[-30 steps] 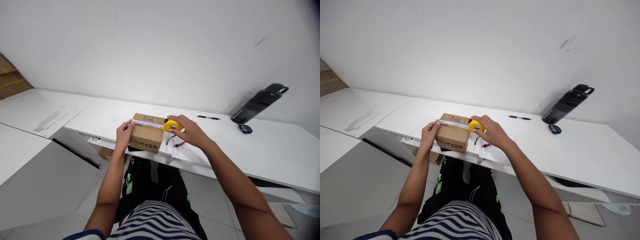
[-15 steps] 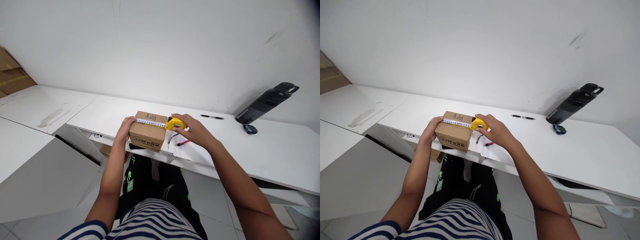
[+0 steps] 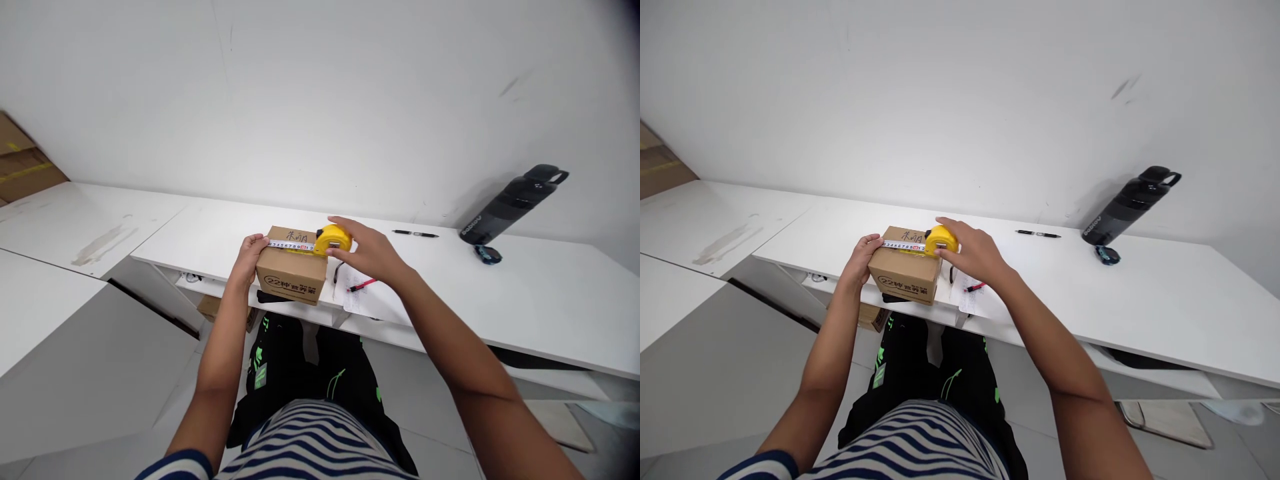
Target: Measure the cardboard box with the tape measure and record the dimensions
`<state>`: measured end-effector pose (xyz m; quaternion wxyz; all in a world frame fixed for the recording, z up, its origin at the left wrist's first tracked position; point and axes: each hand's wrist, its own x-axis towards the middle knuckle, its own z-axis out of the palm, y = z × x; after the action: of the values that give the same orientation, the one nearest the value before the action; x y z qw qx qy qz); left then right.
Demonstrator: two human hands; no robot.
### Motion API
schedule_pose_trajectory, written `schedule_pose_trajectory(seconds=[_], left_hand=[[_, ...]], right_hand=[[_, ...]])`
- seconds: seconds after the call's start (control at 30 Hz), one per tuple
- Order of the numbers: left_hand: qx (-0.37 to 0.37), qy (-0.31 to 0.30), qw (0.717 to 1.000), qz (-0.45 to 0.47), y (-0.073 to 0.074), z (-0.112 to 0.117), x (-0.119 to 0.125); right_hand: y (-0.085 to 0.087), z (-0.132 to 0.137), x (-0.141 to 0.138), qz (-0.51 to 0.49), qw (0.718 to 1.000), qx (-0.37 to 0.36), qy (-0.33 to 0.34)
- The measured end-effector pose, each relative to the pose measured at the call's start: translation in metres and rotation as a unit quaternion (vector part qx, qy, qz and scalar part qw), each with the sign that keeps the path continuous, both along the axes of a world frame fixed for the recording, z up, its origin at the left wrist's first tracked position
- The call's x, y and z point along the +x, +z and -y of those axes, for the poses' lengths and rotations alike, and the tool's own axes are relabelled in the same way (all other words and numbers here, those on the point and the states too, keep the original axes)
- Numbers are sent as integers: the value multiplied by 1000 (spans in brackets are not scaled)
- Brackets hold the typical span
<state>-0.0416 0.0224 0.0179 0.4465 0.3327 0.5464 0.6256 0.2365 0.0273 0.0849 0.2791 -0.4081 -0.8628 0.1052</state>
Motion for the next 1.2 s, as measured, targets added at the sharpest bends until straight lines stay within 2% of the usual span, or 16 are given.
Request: schedule_pose_trajectory(seconds=[0.17, 0.27, 0.37, 0.47, 0.53, 0.6, 0.7, 0.8, 0.87, 0.9, 0.93, 0.97, 1.0, 1.07, 1.13, 1.2], left_hand=[[31, -11, 999, -24, -5, 2, 7], [44, -24, 997, -52, -2, 9, 4], [45, 0, 995, -87, 9, 27, 1], [110, 84, 978, -155, 23, 57, 9], [179, 103, 964, -165, 27, 81, 24], [232, 63, 960, -143, 24, 104, 42], [227, -78, 965, -108, 4, 133, 65], [190, -256, 938, -136, -20, 148, 75], [186, -340, 894, -225, -34, 145, 80], [191, -369, 864, -285, -40, 141, 85], [201, -390, 830, -345, -45, 134, 90], [212, -403, 796, -398, -50, 126, 98], [223, -410, 767, -440, -56, 117, 106], [234, -409, 730, -495, -68, 97, 124], [223, -384, 726, -525, -79, 78, 139], [200, -355, 739, -537, -89, 64, 148]], right_hand=[[0, -7, -67, 33, 999, 2, 36], [1, -17, -102, 38, 997, 13, 70], [9, -20, -118, 47, 994, 33, 98], [13, -6, -114, -5, 993, 46, 112], [6, 17, -104, -76, 989, 59, 115], [-13, 46, -88, -131, 982, 80, 110], [-56, 88, -56, -112, 980, 99, 127], [-97, 101, -10, -42, 979, 116, 164], [-112, 86, 27, 8, 994, 88, 61], [-116, 73, 45, 28, 997, 65, -35], [-119, 57, 62, 52, 989, 23, -134], [-121, 39, 76, 80, 977, -17, -199], [-122, 21, 88, 111, 968, -49, -219], [-124, -11, 103, 128, 974, -97, -160], [-125, -31, 110, 114, 981, -106, -119], [-125, -40, 110, 87, 985, -99, -114]])
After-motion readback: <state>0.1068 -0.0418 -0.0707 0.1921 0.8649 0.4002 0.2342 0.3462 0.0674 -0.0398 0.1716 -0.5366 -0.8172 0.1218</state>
